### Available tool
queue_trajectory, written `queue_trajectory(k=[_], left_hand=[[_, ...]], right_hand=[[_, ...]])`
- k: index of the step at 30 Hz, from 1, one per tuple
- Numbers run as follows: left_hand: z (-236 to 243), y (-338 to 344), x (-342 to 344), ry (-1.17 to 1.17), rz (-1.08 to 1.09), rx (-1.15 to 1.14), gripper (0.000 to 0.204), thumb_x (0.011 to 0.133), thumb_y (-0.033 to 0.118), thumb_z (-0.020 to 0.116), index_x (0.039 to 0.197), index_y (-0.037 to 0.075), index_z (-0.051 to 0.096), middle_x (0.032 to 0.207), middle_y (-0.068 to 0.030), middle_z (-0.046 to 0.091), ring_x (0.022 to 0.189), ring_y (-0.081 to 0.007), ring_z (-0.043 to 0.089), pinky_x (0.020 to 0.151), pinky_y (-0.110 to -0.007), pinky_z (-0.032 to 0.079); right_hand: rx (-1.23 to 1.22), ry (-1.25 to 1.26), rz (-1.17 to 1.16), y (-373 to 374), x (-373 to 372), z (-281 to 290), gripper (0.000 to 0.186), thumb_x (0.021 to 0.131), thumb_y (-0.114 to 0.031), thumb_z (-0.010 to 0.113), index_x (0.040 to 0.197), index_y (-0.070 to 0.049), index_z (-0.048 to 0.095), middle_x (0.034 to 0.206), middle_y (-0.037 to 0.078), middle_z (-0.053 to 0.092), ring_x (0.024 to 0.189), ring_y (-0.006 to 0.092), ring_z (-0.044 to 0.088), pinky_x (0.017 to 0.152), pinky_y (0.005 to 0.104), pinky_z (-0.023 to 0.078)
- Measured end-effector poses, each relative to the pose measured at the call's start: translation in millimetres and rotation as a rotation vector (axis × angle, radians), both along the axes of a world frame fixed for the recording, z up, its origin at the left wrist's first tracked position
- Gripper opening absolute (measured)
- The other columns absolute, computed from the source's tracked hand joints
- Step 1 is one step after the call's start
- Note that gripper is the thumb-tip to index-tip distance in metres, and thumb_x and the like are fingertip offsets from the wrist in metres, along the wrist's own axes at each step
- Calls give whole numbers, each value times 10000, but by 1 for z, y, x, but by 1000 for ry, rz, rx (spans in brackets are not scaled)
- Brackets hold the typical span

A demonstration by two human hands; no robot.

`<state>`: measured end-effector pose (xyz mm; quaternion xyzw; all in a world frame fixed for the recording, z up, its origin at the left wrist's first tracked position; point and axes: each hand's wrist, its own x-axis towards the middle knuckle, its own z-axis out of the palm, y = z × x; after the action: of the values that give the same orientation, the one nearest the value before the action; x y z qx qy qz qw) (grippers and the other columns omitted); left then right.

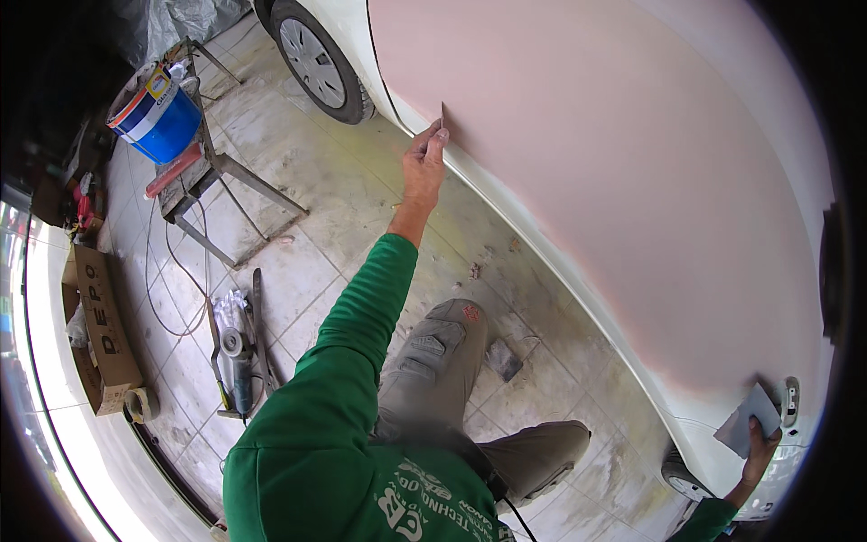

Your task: The person sands the surface of a white car door using a sanding block and sandpaper. They move the sanding block in circular and back-and-forth motions across the door panel, focusing on smoothing the surface.

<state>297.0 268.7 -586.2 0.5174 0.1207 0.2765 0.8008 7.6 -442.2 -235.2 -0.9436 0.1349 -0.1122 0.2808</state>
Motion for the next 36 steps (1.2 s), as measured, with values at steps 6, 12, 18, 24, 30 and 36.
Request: queue_trajectory(k=[6, 12, 18, 24, 30, 36], left_hand=[[6, -143, -71, -79, -4, 181, 505, 940, 305, 734, 1303, -34, 641, 1308, -144, 582, 1207, -232, 587, 1012, -355, 491], [19, -276, -122, -69, 127, 401, 530, 856, 236, 793, 1287, -19, 618, 1344, -168, 556, 1234, -320, 572, 1025, -434, 500], [26, -388, -172, -19, 165, 482, 560, 807, 174, 817, 1295, -14, 617, 1345, -206, 572, 1263, -377, 545, 1048, -467, 478], [36, -471, -211, 56, 125, 504, 670, 762, 252, 871, 1326, 0, 609, 1389, -216, 542, 1308, -408, 489, 1086, -503, 427], [43, -465, -249, 47, -273, 497, 665, 794, 267, 844, 1358, 13, 602, 1405, -194, 530, 1351, -377, 459, 1127, -467, 395], [12, -267, -209, 305, -663, -323, 553, 1006, 459, 599, 1390, 60, 595, 1258, -58, 617, 1138, -180, 585, 916, -369, 499]], right_hand=[[-9, -27, 74, 11, 8, -5, 495, 858, -223, 811, 1249, 30, 644, 1116, 67, 693, 1028, 163, 615, 967, 336, 463], [39, -8, 196, 28, 8, -1, 429, 856, -169, 806, 1208, 31, 666, 1033, 40, 710, 951, 124, 621, 905, 287, 477], [35, -80, 360, 31, 12, -10, 369, 837, -147, 805, 1128, 41, 679, 1069, 25, 640, 967, 137, 592, 898, 296, 469], [38, -59, 401, 26, 13, -10, 310, 834, -132, 790, 1074, 37, 691, 1070, 17, 595, 968, 144, 582, 895, 299, 462], [114, -15, 346, 13, 11, -6, 372, 872, -182, 781, 1173, 19, 695, 1085, 45, 705, 995, 126, 618, 904, 289, 468], [154, -173, 187, -53, -3, -28, 481, 849, -235, 814, 1215, 23, 639, 1118, 66, 680, 1035, 170, 604, 978, 340, 447]])
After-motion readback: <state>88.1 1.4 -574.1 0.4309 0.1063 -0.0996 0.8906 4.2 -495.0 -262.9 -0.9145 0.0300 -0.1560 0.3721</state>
